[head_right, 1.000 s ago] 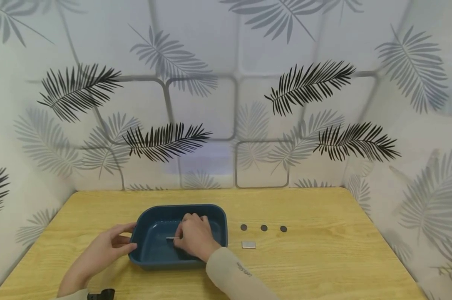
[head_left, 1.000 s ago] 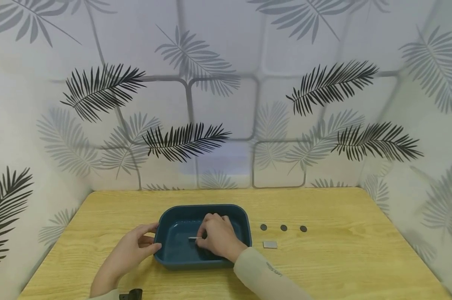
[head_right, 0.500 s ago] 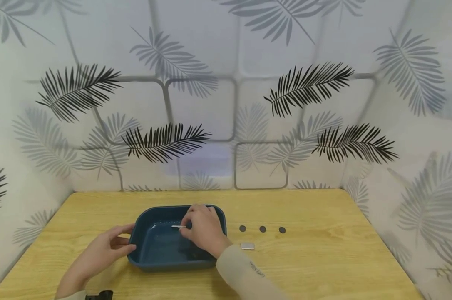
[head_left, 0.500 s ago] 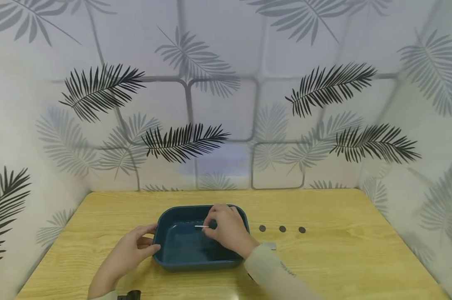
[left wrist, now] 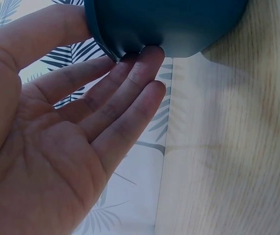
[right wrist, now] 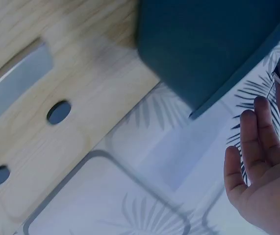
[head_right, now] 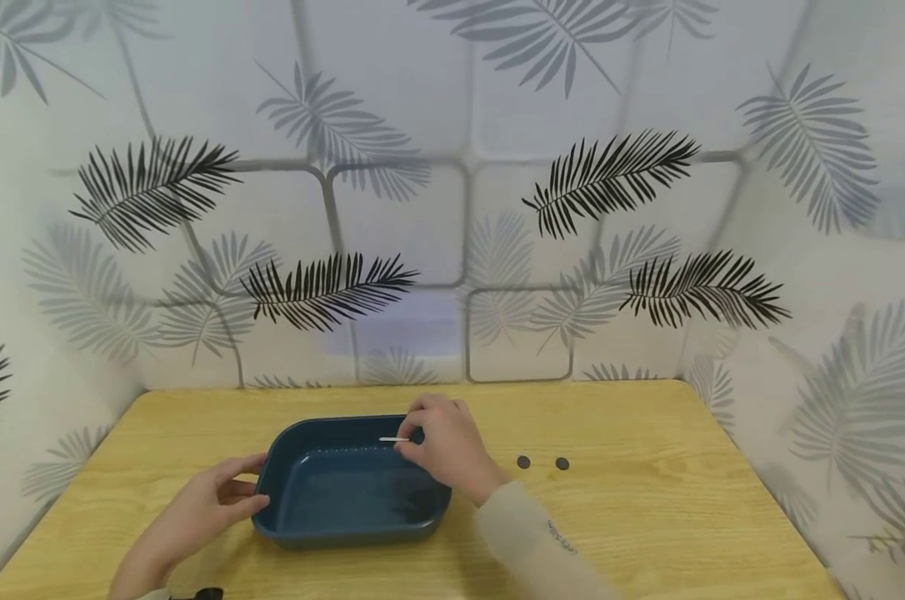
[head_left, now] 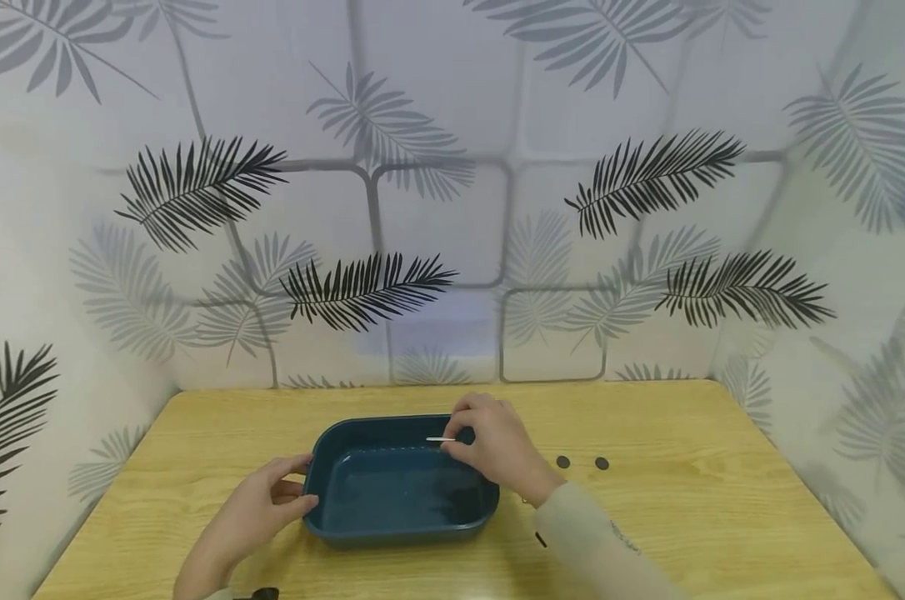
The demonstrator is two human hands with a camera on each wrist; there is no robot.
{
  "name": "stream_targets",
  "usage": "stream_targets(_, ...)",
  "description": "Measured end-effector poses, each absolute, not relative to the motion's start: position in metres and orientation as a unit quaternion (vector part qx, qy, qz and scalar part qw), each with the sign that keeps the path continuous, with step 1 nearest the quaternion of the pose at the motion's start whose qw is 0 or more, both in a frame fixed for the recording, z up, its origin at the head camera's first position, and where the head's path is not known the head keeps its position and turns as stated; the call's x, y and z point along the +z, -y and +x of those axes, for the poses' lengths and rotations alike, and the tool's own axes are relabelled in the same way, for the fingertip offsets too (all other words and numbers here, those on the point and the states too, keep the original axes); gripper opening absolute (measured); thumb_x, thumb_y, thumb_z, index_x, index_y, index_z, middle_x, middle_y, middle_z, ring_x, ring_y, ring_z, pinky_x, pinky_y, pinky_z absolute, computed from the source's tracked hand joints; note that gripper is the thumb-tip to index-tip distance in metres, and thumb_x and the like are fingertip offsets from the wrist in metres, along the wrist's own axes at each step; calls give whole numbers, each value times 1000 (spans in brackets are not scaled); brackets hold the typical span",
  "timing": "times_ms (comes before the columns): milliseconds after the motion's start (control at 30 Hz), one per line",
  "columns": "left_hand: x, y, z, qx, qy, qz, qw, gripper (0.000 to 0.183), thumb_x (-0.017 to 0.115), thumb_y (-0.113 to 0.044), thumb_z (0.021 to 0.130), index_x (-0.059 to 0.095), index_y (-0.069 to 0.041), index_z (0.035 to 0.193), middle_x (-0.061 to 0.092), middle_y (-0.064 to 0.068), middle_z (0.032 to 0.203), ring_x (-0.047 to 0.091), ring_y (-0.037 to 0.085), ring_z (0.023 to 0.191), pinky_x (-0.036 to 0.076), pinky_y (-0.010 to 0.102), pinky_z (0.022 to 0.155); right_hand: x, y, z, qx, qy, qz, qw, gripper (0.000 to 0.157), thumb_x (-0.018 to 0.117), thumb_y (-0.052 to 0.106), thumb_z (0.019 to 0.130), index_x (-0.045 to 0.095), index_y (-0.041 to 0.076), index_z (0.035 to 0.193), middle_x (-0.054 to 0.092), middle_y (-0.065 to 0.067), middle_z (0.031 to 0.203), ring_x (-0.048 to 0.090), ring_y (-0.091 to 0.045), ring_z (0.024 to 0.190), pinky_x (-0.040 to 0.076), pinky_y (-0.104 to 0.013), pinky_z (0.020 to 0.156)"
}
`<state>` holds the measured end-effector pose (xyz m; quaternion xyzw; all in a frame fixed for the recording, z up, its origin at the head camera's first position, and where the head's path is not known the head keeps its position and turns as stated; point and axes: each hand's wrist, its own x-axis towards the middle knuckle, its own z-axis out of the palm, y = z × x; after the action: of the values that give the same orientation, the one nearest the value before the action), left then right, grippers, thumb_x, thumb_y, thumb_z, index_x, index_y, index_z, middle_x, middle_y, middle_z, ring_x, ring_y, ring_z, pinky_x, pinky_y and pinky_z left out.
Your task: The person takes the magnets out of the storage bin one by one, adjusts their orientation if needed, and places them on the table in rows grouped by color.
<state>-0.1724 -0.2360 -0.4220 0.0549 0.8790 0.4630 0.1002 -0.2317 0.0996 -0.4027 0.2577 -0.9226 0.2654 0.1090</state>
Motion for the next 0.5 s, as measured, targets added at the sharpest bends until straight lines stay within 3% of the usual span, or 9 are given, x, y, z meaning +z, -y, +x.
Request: stream_targets(500, -424, 236, -172, 453, -885, 48, 99, 68, 75, -20, 96, 46, 2, 152, 56, 21, 147, 67, 31, 121, 62, 41, 94, -401, -150, -236, 243, 928, 252, 127, 12, 86, 21, 85, 77, 23, 78, 70, 2, 103, 66, -23, 102, 51, -57, 101)
